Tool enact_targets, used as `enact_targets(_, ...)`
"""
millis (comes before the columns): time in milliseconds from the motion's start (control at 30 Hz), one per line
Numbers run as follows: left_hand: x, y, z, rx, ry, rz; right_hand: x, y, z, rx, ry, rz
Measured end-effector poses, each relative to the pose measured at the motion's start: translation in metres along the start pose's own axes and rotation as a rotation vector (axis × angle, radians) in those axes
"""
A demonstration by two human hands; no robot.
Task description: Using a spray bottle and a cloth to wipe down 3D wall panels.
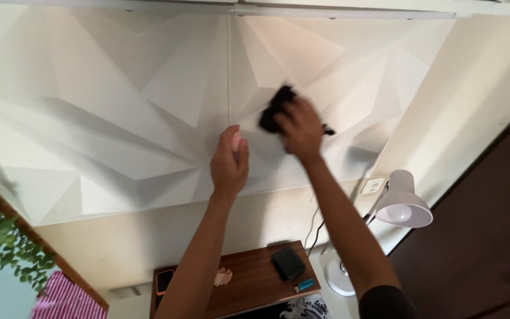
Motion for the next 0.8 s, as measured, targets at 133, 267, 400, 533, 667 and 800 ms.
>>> enact_targets(133, 0.005, -0.002, -0.002, -0.013, -0.004, 0.053, -0.011, 0.011, -0.071, 0.338, 0.059, -0.005)
enact_targets(267, 0.005, 0.001, 0.018, 0.061, -0.022, -0.005, -0.015, 0.013, -0.087, 0.512, 0.063, -0.093)
enact_targets(400, 0.001, 0.006, 0.032, 0.059, -0.040, -0.020, 0.000, 0.040, -0.068, 0.734, -0.092, -0.301)
enact_targets(533, 0.002, 0.007, 0.032, -0.026, -0.020, 0.050, 0.034, 0.098, -0.016, 0.802, -0.143, -0.291)
enact_targets(667, 0.012, 0.007, 0.033, -0.101, -0.009, 0.125, 0.056, 0.156, 0.050, 0.819, -0.179, -0.197)
enact_targets(800, 0.008, 0.006, 0.025, 0.092, 0.010, 0.025, 0.063, 0.172, 0.095, 0.634, -0.052, -0.005)
Point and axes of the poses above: each hand's wrist, its own y-axis away from the middle knuckle, its own x-axis out of the palm, z = x × y, the point moved 6 cm from there along -y, towards the middle knuckle, and after that the axes turned 1 degree about x, right-handed, at the moved point
